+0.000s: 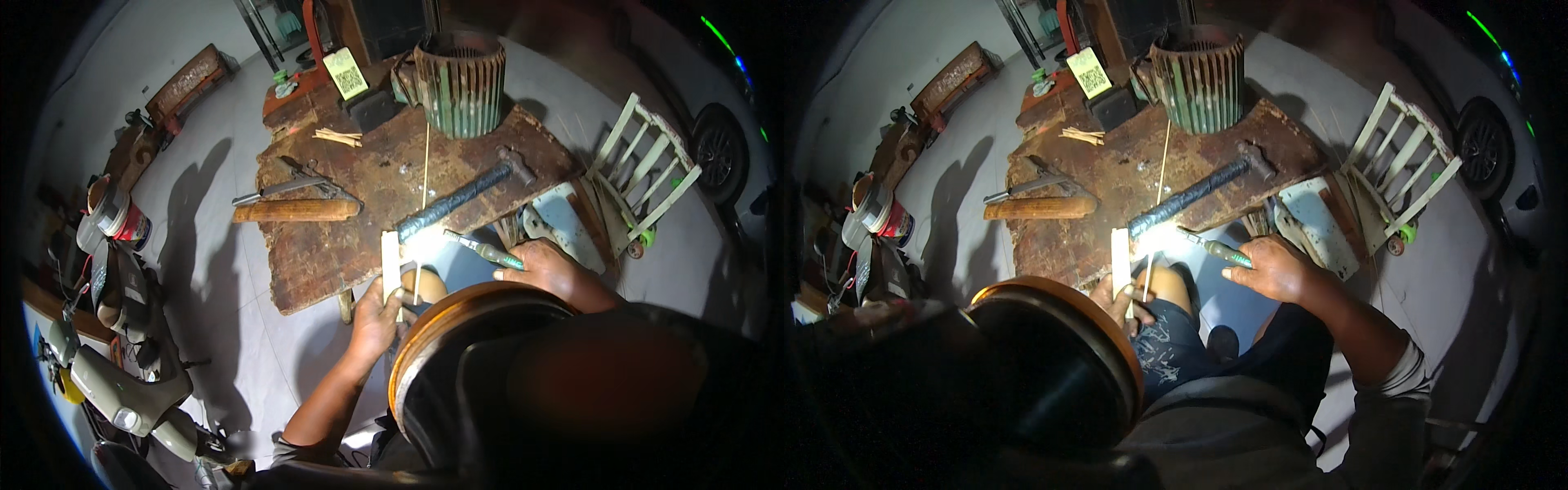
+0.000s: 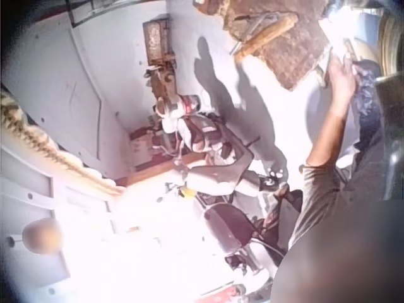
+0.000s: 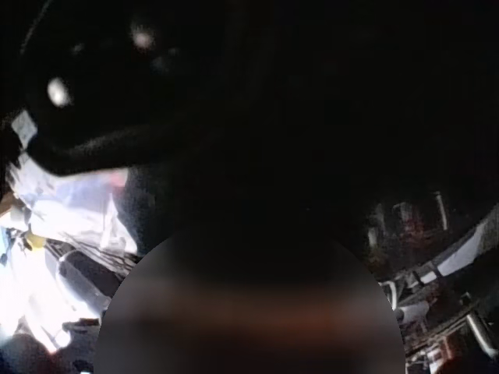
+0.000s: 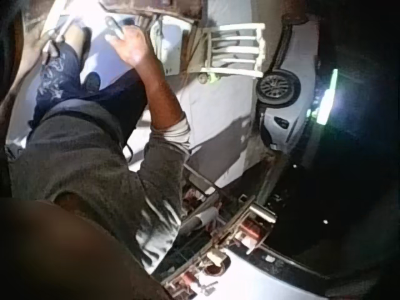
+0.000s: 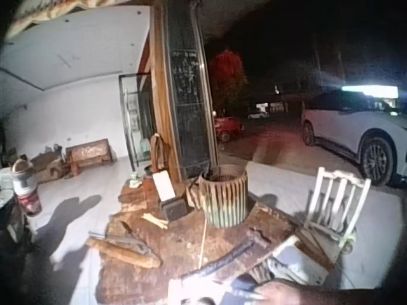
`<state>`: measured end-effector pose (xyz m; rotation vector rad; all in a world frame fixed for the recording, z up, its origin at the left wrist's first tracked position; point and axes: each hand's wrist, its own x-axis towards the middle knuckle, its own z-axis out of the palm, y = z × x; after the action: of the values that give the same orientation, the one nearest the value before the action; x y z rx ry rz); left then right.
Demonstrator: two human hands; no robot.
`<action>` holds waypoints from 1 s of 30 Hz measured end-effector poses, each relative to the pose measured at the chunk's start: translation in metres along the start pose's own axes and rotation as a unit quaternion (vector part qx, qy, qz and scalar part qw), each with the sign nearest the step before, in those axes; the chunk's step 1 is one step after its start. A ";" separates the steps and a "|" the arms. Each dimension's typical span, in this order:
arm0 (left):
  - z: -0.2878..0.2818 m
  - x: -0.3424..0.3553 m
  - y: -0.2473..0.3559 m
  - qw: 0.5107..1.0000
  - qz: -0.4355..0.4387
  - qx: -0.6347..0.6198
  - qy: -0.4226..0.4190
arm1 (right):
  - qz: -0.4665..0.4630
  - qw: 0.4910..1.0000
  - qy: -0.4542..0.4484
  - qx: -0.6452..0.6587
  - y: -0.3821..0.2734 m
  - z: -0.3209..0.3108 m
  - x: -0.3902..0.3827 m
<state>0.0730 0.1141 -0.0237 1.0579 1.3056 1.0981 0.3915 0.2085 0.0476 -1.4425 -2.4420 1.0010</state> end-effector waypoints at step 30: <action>-0.014 -0.112 0.014 0.976 -0.191 -0.075 -0.065 | -0.061 0.988 -0.126 0.068 -0.024 0.035 -0.011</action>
<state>0.0621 0.0063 0.0098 0.7157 1.2358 0.8072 0.3649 0.1754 0.0378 -1.1715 -2.5340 1.3649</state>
